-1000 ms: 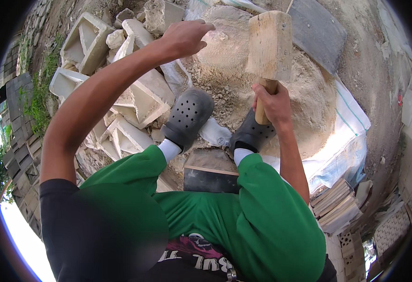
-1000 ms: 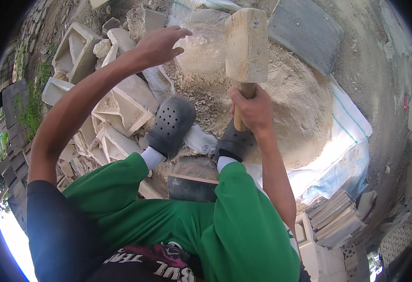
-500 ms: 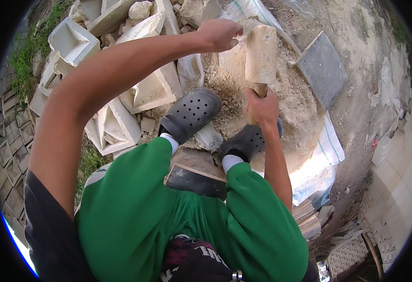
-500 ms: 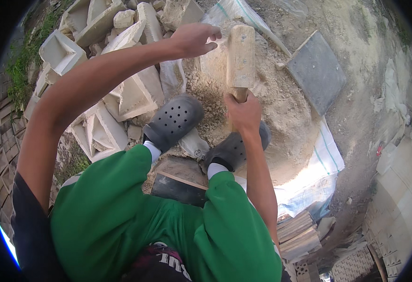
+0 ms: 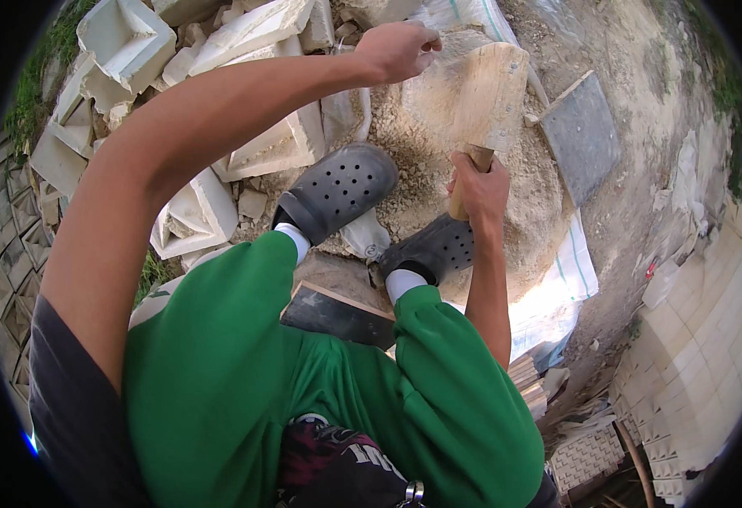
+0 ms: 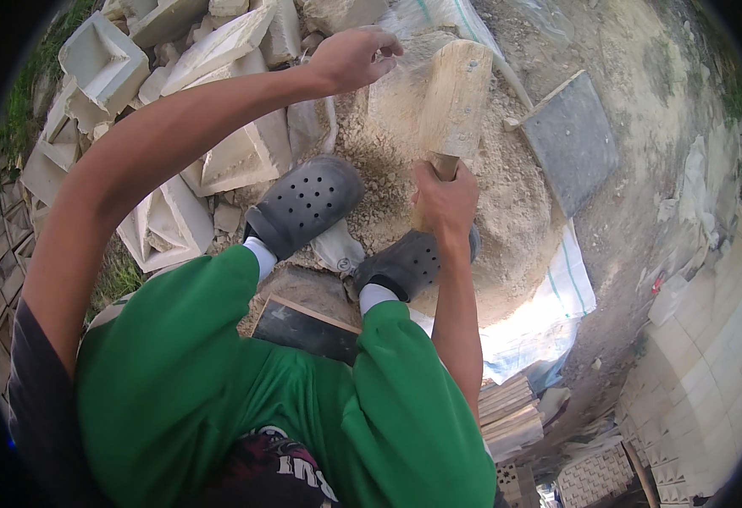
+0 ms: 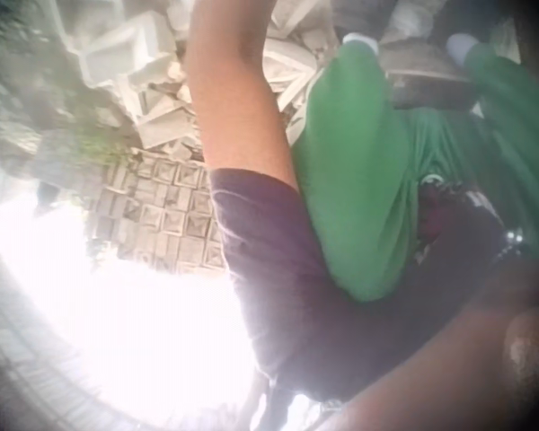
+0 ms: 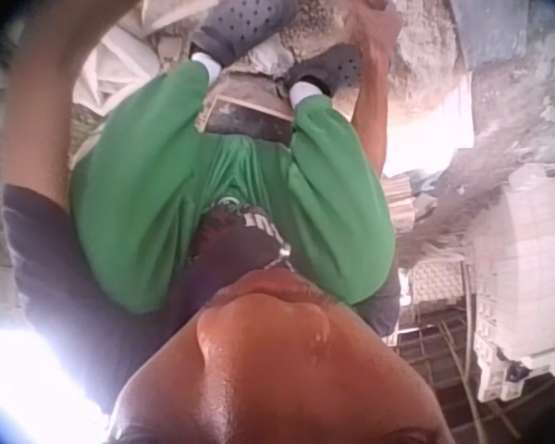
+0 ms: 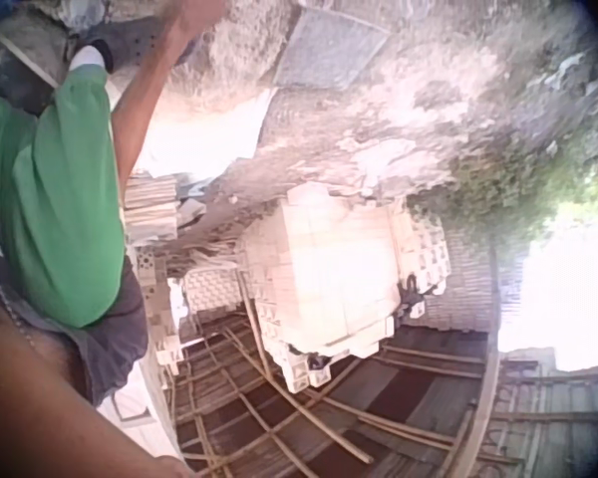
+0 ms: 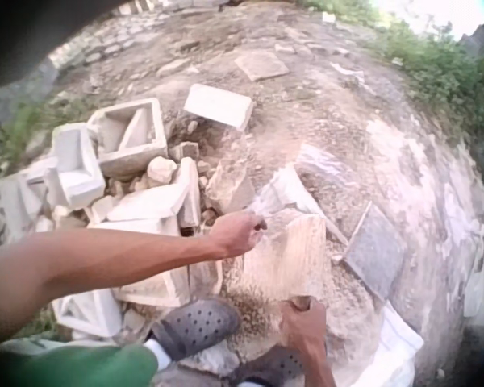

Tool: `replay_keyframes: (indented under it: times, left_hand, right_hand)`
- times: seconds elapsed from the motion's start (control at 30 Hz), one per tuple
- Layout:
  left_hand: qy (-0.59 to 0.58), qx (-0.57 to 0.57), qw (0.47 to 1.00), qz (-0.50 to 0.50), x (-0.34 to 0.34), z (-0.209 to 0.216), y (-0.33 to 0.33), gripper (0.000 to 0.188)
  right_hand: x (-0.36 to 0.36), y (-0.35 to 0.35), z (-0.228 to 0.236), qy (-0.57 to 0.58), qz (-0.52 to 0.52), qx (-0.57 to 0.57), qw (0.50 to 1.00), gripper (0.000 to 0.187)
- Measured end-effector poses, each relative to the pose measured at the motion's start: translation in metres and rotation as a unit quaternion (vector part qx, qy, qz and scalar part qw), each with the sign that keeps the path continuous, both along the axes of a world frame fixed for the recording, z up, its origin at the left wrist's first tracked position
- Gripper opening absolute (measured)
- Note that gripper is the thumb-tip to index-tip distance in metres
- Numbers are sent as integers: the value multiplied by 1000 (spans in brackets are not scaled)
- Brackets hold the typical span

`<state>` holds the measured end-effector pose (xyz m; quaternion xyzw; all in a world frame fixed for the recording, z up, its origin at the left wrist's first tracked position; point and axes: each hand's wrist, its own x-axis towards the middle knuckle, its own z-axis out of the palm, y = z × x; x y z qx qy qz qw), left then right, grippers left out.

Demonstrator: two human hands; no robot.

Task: The person repeatedly picks up small stone fragments and strikes them with a wooden mallet on a pile of sand to break them into smaller pieces. The person occasionally moves broken pieces aside and continues the process.

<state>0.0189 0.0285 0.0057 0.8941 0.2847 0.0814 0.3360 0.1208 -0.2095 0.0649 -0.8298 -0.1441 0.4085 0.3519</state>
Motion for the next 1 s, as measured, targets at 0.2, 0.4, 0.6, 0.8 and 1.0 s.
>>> replay_keyframes:
  times: [0.2,0.4,0.6,0.8,1.0]
  left_hand:
    - [8,12,1000,-21,-1,3,-14,24]
    - [-5,20,999,-29,5,1,-20,22]
    - [-7,26,999,-25,5,-3,-23,22]
    - [-12,32,999,-26,12,-3,-29,24]
    - [1,45,998,-47,19,-5,-37,25]
  right_hand:
    - [-5,-6,2,-23,-68,133,988,25]
    - [-2,-7,-8,-23,17,-26,999,23]
    - [-3,-12,1,-72,-13,74,995,23]
    - [-2,-19,-19,-47,12,-17,999,22]
    - [-3,-30,-9,36,-72,32,996,24]
